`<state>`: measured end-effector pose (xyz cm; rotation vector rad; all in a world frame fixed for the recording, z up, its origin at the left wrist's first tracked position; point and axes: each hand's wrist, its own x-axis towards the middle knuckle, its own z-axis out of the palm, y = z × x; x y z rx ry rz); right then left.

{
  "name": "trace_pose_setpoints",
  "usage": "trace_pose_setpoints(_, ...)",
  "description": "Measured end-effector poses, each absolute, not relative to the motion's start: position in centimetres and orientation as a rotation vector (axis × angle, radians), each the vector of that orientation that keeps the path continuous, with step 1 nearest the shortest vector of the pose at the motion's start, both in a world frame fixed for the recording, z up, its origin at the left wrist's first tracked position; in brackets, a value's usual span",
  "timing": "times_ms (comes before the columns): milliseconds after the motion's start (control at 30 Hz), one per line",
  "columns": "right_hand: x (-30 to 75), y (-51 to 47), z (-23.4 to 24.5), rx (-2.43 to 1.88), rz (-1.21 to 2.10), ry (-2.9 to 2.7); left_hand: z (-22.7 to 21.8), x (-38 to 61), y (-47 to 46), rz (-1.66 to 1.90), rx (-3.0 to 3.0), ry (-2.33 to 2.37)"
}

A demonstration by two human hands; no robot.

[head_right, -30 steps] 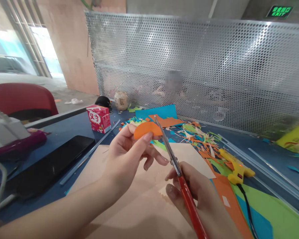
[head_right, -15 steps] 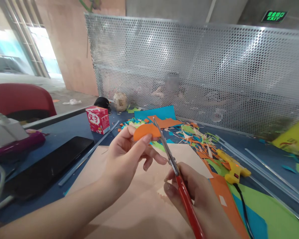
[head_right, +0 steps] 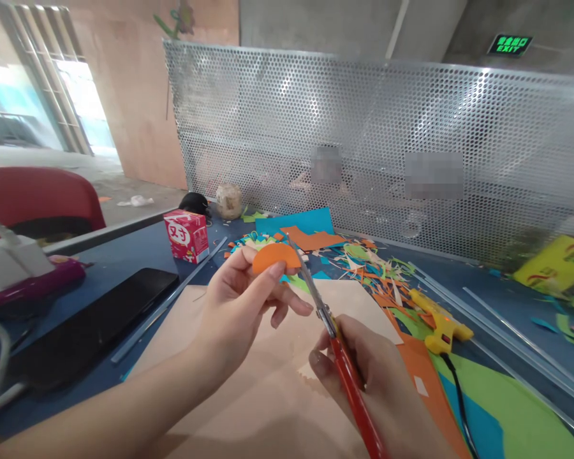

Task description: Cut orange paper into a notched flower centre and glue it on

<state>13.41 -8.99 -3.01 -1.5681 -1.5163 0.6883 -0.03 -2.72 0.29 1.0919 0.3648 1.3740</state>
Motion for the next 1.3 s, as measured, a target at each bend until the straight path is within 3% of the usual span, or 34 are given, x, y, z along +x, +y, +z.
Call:
trace_pose_setpoints(767,13.7,-8.8,-1.7,-1.597,0.604,-1.674,0.3,-0.2,-2.4,1.436,1.073,0.415)
trace_pose_setpoints(933,13.0,-9.3,-1.0,-1.640,0.710,-1.560,0.4,-0.3,-2.4,1.443,1.052,0.425)
trace_pose_setpoints(1167,13.3,-9.0,-1.9,-1.597,0.460,-1.622,0.7,-0.4,-2.4,1.470,1.045,0.425)
trace_pose_setpoints(1300,14.0,-8.7,-2.2,-1.567,0.477,-1.663,0.5,-0.4,-2.2,1.473,1.054,0.416)
